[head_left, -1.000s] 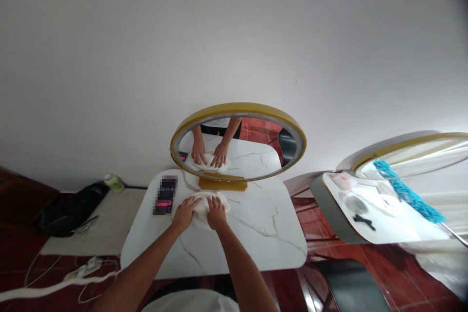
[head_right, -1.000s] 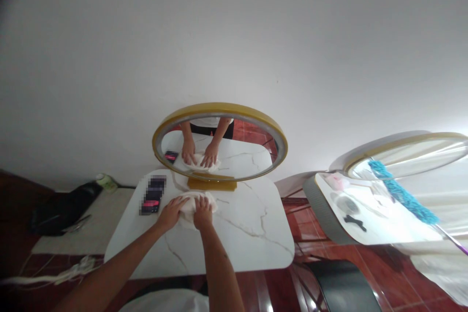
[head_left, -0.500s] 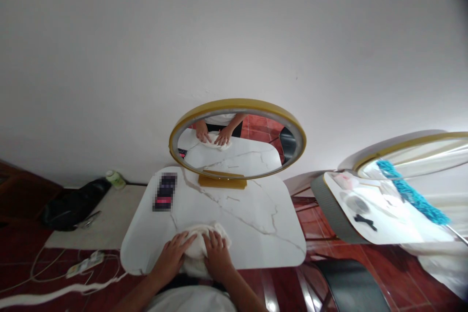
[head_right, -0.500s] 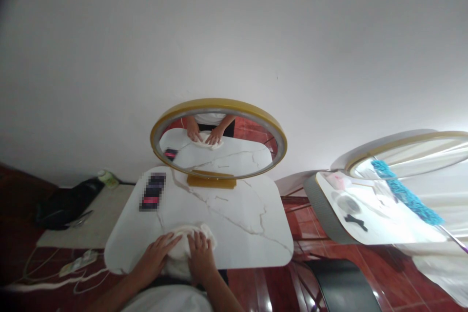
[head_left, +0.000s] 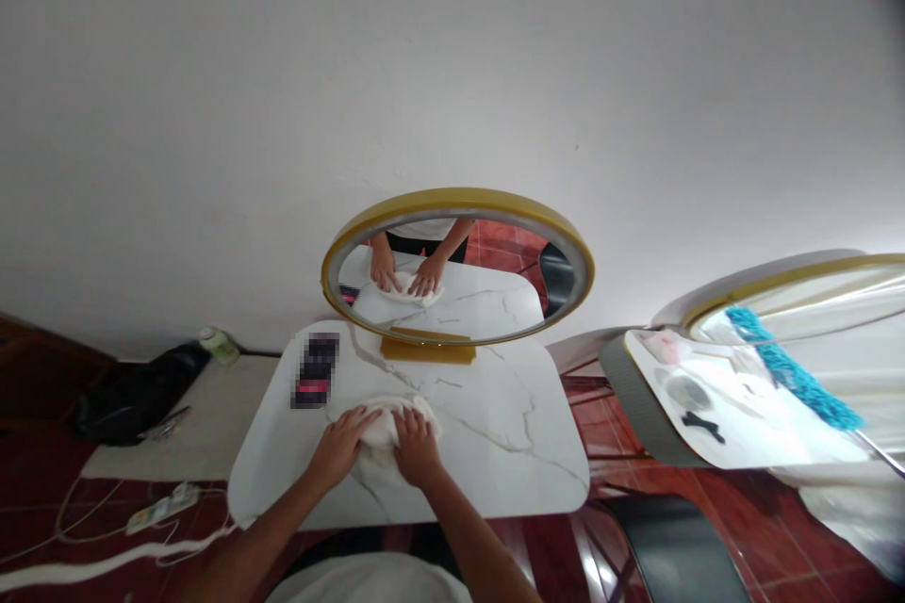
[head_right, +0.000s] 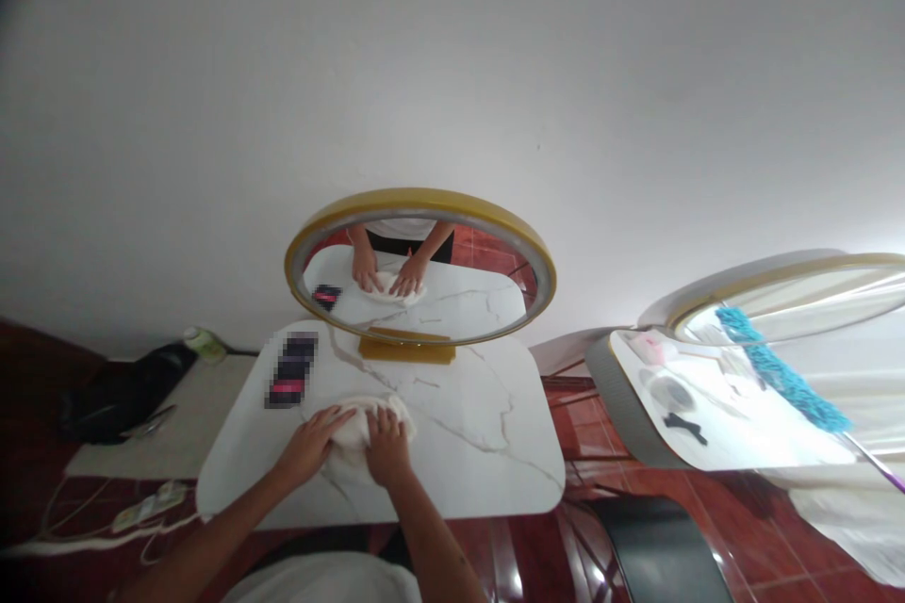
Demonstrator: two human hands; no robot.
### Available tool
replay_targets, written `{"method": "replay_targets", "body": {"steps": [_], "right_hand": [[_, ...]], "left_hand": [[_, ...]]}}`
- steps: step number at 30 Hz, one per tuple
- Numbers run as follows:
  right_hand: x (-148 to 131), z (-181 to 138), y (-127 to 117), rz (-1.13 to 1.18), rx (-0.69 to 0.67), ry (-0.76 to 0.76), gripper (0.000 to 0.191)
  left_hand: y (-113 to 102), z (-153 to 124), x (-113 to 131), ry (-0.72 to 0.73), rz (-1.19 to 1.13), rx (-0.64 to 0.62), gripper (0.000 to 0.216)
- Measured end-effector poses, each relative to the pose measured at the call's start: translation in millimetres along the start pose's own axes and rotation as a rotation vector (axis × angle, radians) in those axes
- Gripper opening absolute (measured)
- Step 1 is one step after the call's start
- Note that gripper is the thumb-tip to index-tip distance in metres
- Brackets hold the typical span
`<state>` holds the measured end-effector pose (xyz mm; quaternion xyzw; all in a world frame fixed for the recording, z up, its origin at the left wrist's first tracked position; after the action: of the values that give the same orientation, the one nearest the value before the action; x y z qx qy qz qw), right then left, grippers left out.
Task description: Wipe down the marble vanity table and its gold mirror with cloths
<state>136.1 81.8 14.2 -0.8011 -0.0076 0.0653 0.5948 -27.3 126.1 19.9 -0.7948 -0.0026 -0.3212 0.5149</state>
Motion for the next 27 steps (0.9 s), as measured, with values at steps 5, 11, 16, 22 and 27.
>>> {"method": "replay_targets", "body": {"steps": [5, 11, 16, 22, 27], "right_hand": [[8, 41, -19, 0.009, 0.008, 0.047, 0.067], [17, 71, -30, 0.015, 0.005, 0.073, 0.067], [17, 67, -35, 0.031, 0.026, 0.064, 0.068], [13, 27, -28, 0.051, 0.035, 0.03, 0.069], [10, -27, 2, 0.123, -0.046, -0.045, 0.074]], "left_hand": [[-17, 39, -2, -0.013, 0.02, 0.076, 0.072], [-30, 65, -1, -0.014, 0.007, 0.092, 0.069], [-32, 63, -1, 0.009, 0.022, 0.101, 0.066], [-16, 26, 5, 0.037, 0.044, 0.128, 0.072], [6, -24, 9, 0.094, -0.022, -0.003, 0.078]]}}
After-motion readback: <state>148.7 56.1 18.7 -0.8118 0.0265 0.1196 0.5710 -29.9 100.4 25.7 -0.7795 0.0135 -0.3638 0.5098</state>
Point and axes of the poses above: each hand's wrist, its own z-axis towards the middle knuckle, its own y-axis out of the palm, x = y × z, the point moved 5 cm from there along z, towards the middle knuckle, and after that the axes turned 9 degrees about -z, right-handed, at the moved point
